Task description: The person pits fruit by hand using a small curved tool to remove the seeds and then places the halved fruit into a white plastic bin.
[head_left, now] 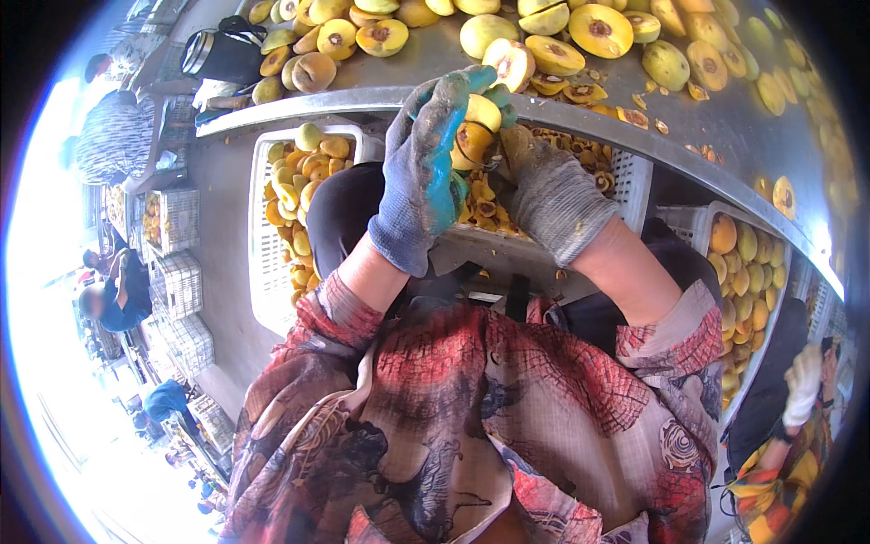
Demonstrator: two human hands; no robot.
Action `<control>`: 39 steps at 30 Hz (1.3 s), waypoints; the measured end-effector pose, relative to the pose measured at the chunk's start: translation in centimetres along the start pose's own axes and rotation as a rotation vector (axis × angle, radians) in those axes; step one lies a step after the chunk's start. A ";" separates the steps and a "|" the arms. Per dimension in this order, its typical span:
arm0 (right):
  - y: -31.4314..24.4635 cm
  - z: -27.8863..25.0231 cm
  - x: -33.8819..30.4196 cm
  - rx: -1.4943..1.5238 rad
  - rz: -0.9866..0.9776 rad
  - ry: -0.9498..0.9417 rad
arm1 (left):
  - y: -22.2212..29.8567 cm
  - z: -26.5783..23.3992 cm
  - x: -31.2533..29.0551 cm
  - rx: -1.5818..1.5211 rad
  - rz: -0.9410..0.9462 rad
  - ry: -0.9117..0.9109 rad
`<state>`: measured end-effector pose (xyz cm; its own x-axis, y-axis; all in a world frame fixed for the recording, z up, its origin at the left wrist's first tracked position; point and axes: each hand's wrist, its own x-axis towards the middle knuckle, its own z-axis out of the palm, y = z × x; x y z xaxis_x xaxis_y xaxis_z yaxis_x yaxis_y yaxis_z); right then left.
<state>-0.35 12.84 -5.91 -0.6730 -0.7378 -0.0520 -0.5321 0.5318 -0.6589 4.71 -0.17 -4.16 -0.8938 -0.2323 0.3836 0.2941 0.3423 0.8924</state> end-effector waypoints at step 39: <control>-0.2 1.7 -1.0 -0.309 -0.199 0.135 | -1.2 -5.2 -2.2 -0.303 -0.500 0.084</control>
<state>1.27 12.82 -6.98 -0.5916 -0.7888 0.1666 -0.7748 0.4993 -0.3877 8.07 -4.82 -4.82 -0.9225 -0.3744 -0.0941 -0.0609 -0.0997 0.9932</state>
